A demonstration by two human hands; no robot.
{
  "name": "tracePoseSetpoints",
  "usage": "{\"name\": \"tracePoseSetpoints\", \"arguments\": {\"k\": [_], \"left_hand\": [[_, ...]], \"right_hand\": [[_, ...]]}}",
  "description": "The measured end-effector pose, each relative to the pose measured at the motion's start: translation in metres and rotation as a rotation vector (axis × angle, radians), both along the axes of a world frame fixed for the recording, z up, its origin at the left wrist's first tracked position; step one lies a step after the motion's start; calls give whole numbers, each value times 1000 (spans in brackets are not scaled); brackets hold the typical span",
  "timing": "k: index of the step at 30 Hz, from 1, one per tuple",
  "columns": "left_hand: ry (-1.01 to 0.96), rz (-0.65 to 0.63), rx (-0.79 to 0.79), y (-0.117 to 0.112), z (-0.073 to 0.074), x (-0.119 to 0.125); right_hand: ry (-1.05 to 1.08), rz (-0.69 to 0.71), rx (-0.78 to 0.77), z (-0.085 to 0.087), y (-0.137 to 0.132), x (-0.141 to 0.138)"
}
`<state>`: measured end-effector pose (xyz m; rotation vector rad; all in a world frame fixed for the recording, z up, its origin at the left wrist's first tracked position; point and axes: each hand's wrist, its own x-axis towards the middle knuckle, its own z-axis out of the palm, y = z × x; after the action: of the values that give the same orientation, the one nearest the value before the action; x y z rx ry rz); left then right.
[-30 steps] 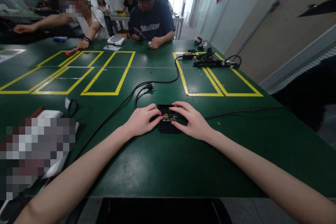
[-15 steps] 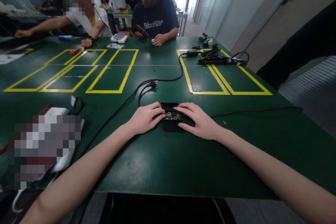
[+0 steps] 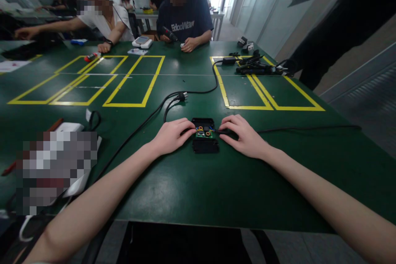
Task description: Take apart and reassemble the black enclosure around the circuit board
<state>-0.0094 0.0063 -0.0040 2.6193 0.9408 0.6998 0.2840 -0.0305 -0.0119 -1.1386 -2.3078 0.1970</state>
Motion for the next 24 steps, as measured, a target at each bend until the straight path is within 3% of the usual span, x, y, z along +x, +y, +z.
{"name": "tracePoseSetpoints", "arguments": {"k": [4,7,11,14,18,24], "left_hand": [[-131,-6,-65,-2,5,0],[-242,-24,-198,-5,12,-3],[-235,-122,-482,-9,18,-9],[-217,-139,-546,-9,17,-9],[-210,-137,-491,-9,12,-7],[-142,-66,-208,-9,7,-7]], "right_hand": [[43,15,-44,2,1,3],[68,73,-68,4,-6,3],[56,195,-69,8,-14,0],[35,207,-94,10,-15,0],[-4,164,-116,9,-12,2],[-41,87,-125,6,-9,3]]}}
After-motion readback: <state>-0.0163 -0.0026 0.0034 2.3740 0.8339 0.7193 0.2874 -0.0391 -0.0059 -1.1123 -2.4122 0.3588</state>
